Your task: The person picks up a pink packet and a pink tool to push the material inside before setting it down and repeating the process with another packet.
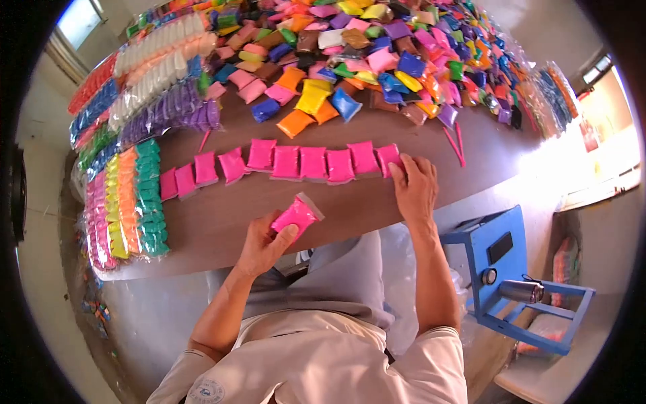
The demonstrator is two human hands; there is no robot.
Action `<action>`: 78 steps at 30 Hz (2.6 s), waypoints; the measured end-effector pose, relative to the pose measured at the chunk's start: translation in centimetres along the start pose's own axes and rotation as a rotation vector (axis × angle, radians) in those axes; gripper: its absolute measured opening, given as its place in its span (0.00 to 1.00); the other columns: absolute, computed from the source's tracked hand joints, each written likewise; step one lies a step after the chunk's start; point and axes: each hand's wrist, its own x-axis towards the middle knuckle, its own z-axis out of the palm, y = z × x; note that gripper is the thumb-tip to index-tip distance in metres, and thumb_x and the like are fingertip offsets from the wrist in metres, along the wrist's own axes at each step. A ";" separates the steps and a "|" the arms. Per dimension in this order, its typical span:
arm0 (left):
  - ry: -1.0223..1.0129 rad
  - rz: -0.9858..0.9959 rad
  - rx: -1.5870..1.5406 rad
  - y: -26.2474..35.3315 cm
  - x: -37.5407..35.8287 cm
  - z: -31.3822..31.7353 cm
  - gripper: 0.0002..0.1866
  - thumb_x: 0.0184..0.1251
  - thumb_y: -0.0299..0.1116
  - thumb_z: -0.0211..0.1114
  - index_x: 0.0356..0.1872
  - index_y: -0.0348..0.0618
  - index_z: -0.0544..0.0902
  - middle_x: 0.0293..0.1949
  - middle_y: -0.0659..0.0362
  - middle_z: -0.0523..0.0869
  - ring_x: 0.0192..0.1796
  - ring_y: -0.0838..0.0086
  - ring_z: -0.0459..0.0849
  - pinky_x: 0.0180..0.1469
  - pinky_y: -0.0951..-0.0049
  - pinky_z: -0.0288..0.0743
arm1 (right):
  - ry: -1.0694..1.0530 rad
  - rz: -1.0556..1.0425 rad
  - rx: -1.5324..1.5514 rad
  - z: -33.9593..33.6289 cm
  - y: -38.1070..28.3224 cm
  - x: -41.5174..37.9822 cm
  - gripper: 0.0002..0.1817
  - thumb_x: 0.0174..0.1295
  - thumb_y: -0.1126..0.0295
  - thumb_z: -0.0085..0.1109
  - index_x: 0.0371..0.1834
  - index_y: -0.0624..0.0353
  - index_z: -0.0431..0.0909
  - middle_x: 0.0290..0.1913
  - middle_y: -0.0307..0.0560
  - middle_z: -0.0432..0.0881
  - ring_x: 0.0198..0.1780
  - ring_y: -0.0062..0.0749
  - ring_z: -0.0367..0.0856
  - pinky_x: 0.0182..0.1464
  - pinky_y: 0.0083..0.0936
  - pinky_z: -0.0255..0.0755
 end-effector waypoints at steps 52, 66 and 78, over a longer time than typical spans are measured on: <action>-0.102 0.271 -0.022 -1.7 -4.9 -2.8 0.08 0.68 0.33 0.67 0.33 0.39 0.84 0.23 0.58 0.79 0.23 0.77 0.76 0.27 0.73 0.71 | -0.381 -0.748 0.508 8.8 -23.7 -1.0 0.21 0.55 0.57 0.69 0.47 0.57 0.78 0.33 0.52 0.85 0.32 0.48 0.84 0.33 0.39 0.78; -0.219 0.427 0.026 -2.7 -4.2 -3.8 0.06 0.65 0.31 0.67 0.33 0.40 0.81 0.26 0.55 0.82 0.25 0.65 0.79 0.28 0.66 0.72 | -0.370 -0.716 0.448 7.7 -24.6 -0.3 0.20 0.46 0.65 0.67 0.43 0.56 0.78 0.33 0.45 0.80 0.33 0.41 0.81 0.34 0.36 0.73; -0.153 0.194 -0.083 -1.3 -4.9 -3.6 0.07 0.69 0.31 0.65 0.35 0.37 0.83 0.25 0.54 0.82 0.23 0.69 0.77 0.28 0.69 0.72 | -0.517 -0.759 0.508 9.0 -24.3 0.0 0.20 0.53 0.58 0.69 0.44 0.55 0.75 0.31 0.48 0.83 0.33 0.46 0.85 0.35 0.39 0.79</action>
